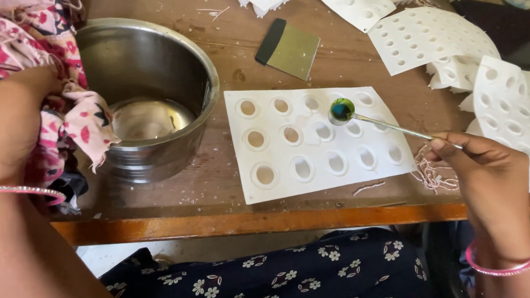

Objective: Pouring a green liquid from a stainless steel pot into circular mold trays using a small ladle.

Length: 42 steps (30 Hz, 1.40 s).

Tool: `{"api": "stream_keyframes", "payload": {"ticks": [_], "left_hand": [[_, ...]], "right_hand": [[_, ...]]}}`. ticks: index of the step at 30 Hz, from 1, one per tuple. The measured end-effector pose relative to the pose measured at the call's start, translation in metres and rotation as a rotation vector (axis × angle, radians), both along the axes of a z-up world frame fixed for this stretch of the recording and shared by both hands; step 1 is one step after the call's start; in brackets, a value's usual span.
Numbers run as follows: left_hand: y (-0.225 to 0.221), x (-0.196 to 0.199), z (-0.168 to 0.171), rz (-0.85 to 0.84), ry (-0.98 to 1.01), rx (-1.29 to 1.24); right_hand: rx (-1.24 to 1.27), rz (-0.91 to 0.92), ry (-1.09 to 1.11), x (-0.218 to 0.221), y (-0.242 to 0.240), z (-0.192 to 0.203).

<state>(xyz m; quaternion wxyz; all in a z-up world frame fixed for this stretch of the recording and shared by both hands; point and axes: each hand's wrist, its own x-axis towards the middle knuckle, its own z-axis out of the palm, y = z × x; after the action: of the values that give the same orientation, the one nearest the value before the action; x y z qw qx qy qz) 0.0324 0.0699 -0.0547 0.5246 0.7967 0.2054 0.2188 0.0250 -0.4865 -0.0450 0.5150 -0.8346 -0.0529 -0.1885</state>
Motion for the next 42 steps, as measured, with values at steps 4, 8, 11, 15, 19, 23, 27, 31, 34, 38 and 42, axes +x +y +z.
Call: {"api": "stream_keyframes", "payload": {"ticks": [4,8,11,15,19,23,27,31,34,38,42], "left_hand": [[0.024,0.015,-0.029,-0.07,-0.003,-0.197],[0.035,0.017,-0.039,-0.197,-0.056,-0.017],[0.038,0.019,-0.041,-0.218,-0.055,-0.078],[0.034,0.019,-0.04,-0.187,-0.05,-0.192],[0.027,0.014,-0.035,-0.171,-0.043,-0.202],[0.017,0.009,-0.027,-0.144,-0.039,-0.215],[0.006,0.005,-0.015,-0.124,-0.037,-0.225],[0.002,0.004,-0.009,-0.076,0.005,-0.17],[0.006,0.006,-0.013,-0.091,-0.012,-0.145],[0.018,0.011,-0.025,-0.112,-0.035,-0.112],[0.052,0.022,-0.06,-0.237,-0.109,0.142]], "right_hand": [[-0.027,-0.043,-0.009,0.004,0.004,0.0],[-0.049,-0.074,0.016,0.004,0.009,0.001],[-0.097,-0.105,0.004,0.005,0.009,0.0],[-0.14,-0.093,-0.038,0.003,0.011,0.001],[-0.185,-0.131,-0.043,0.003,0.013,0.0],[-0.209,-0.148,-0.06,0.002,0.014,0.001],[-0.263,-0.168,-0.08,0.0,0.016,0.002],[-0.262,-0.178,-0.081,0.0,0.016,-0.001],[-0.249,-0.165,-0.072,0.001,0.017,-0.004],[-0.217,-0.142,-0.052,-0.002,0.023,-0.003],[-0.154,-0.131,-0.034,-0.002,0.024,-0.006]]}}
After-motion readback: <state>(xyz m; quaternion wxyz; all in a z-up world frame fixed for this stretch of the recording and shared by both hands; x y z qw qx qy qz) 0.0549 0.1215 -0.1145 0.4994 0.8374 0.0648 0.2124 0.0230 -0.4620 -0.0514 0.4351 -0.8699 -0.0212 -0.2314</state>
